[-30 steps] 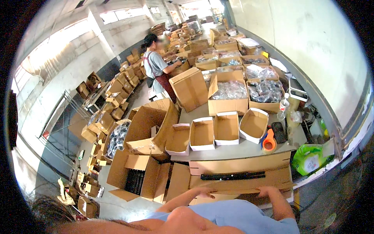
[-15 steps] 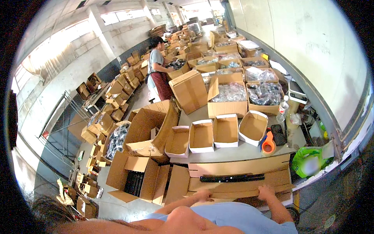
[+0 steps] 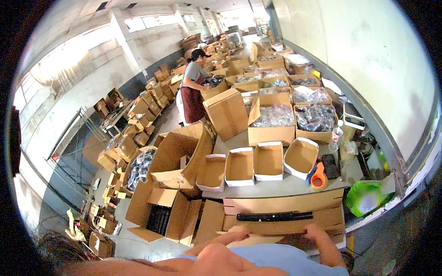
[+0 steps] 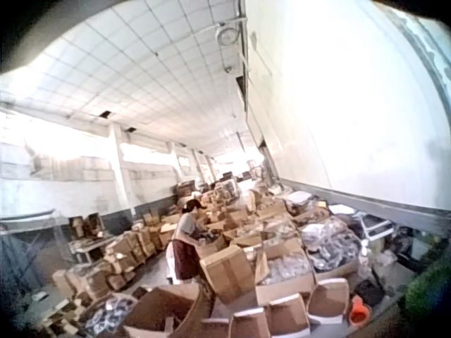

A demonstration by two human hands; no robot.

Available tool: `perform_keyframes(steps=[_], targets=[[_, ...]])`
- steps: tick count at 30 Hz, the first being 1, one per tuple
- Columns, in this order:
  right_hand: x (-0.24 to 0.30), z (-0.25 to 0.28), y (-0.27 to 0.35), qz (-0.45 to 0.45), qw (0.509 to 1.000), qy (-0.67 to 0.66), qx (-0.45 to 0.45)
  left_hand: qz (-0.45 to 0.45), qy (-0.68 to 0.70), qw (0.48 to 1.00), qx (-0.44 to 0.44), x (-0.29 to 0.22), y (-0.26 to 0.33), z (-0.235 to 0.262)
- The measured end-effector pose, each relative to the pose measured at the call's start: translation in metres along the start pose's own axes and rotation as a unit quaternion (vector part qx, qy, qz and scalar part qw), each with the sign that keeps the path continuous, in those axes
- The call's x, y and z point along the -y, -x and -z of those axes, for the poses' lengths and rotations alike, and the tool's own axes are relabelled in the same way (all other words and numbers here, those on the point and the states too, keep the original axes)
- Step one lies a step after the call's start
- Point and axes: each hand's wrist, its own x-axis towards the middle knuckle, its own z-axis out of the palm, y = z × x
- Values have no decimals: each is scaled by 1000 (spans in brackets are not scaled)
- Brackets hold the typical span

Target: Packing metal rails and related components into cardboard boxes and sealing them with a tape dispenser.

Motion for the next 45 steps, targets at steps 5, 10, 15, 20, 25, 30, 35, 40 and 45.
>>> perform_keyframes(steps=[5,10,15,20,25,30,35,40,45], targets=[[16,33,-13,-40,998,57,-13,7,11,997,-71,14,-17,11],[30,42,2,-54,996,65,-12,38,40,998,-2,20,-29,10],[-5,-30,-19,13,992,69,102,-55,63,996,43,47,-46,-89],[-5,-36,-5,16,997,-64,40,54,147,987,24,40,-45,-93],[-1,4,-11,18,999,-41,24,-16,22,999,34,17,-22,-2],[17,37,-16,-38,998,9,-47,46,23,998,-44,7,-19,37],[31,52,-5,-40,999,31,-7,31,14,999,4,12,-25,33],[2,6,-16,6,999,4,41,-6,115,992,46,20,-27,-5],[-15,-32,-21,31,997,-15,70,-40,47,998,-3,20,-25,-48]])
